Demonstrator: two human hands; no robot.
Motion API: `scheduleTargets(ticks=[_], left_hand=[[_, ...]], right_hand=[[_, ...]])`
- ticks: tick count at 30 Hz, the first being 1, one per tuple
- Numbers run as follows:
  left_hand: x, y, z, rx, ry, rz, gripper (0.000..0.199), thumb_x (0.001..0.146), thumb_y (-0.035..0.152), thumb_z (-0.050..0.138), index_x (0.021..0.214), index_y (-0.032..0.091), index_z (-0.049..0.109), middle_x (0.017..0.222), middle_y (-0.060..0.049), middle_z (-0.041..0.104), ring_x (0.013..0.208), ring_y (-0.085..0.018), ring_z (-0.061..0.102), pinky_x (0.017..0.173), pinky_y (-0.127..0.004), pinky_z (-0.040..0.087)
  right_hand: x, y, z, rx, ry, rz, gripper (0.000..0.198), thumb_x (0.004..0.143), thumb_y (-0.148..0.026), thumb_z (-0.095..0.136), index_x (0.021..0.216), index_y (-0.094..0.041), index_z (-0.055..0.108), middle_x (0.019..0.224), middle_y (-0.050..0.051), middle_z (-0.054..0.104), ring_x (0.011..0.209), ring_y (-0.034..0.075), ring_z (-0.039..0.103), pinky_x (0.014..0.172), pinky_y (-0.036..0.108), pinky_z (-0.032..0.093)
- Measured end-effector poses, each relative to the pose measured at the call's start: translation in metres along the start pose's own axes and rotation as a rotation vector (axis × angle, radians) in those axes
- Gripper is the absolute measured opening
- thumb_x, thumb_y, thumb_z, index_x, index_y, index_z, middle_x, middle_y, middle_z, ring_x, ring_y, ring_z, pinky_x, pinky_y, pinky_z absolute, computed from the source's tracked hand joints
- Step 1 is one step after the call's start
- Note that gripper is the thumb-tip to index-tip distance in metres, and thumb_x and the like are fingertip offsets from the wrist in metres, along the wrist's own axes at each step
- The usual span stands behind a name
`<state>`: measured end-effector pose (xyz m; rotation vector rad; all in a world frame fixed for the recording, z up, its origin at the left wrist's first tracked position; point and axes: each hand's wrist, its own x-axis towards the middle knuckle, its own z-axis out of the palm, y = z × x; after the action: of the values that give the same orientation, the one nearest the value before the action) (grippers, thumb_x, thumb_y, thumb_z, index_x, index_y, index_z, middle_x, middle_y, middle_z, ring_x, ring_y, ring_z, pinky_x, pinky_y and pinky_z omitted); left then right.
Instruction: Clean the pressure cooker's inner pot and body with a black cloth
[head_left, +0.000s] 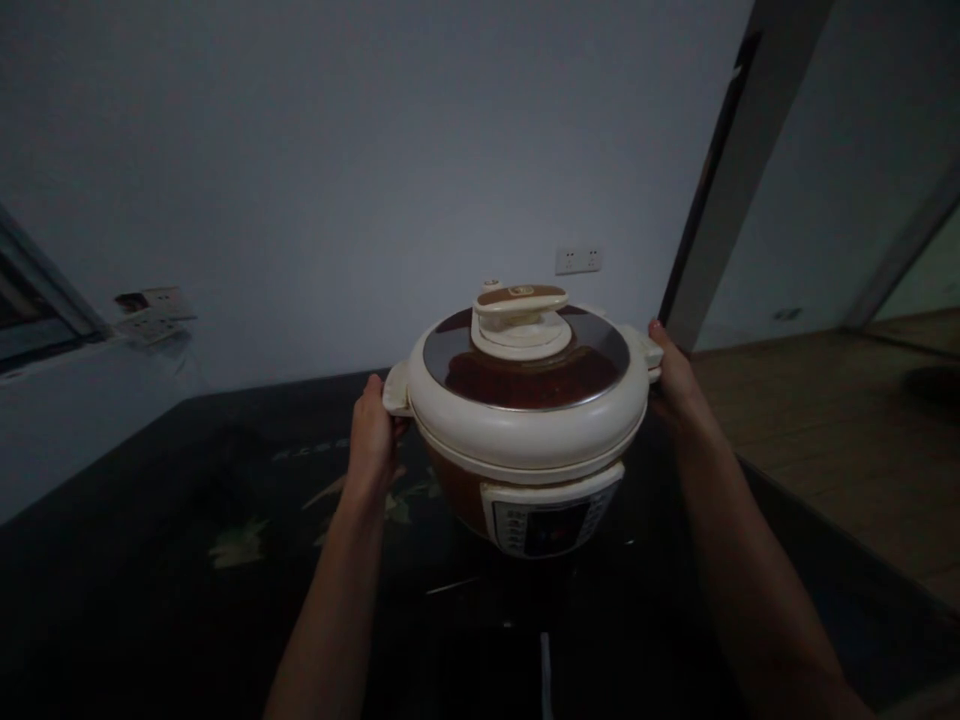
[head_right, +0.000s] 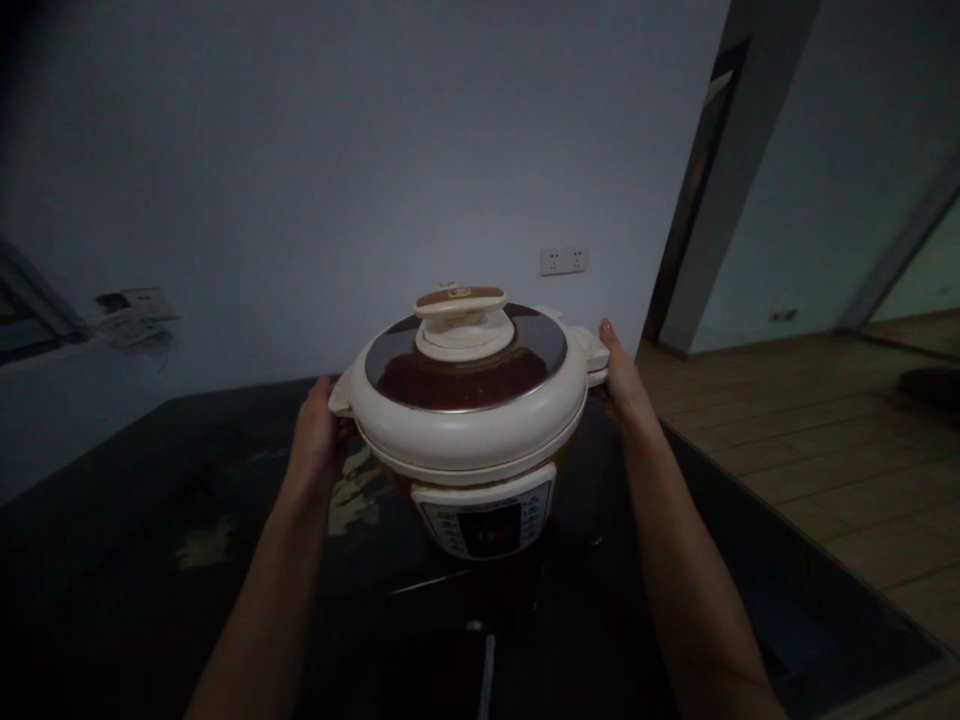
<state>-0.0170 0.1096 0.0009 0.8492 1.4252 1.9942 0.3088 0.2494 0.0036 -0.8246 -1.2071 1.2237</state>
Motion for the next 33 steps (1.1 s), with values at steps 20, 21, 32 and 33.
scheduleTargets(ticks=[20,21,32,33], left_hand=[[-0.026,-0.035,0.047,0.128,-0.155,-0.093,0.038,0.087,0.041,0.049,0.055,0.020,0.045,0.043,0.006,0.038,0.037,-0.008,0.032,0.039,-0.021,0.022],[-0.026,-0.036,0.047,0.133,-0.161,-0.092,0.039,0.088,0.040,0.048,0.055,0.020,0.045,0.043,0.006,0.037,0.037,-0.008,0.031,0.038,-0.021,0.022],[-0.029,-0.032,0.047,0.174,-0.181,-0.104,0.036,0.087,0.033,0.046,0.054,0.020,0.043,0.043,0.006,0.036,0.037,-0.007,0.030,0.037,-0.020,0.021],[-0.029,-0.031,0.047,0.180,-0.181,-0.107,0.035,0.086,0.032,0.045,0.054,0.020,0.043,0.042,0.006,0.035,0.037,-0.007,0.029,0.037,-0.020,0.021]], right_hand=[[0.020,0.016,-0.056,0.035,0.060,0.015,0.042,0.074,-0.068,0.057,0.074,-0.026,0.060,0.061,0.002,0.067,0.077,0.025,0.069,0.065,0.037,0.057],[0.020,0.017,-0.057,0.036,0.066,0.022,0.041,0.075,-0.067,0.057,0.074,-0.026,0.061,0.062,0.002,0.067,0.077,0.025,0.069,0.065,0.036,0.057],[0.023,0.022,-0.059,0.088,0.075,0.052,0.027,0.080,-0.051,0.057,0.075,-0.025,0.062,0.065,0.001,0.068,0.078,0.023,0.068,0.068,0.035,0.056],[0.024,0.022,-0.060,0.097,0.076,0.056,0.026,0.081,-0.049,0.057,0.074,-0.025,0.062,0.064,0.001,0.068,0.077,0.022,0.068,0.068,0.034,0.056]])
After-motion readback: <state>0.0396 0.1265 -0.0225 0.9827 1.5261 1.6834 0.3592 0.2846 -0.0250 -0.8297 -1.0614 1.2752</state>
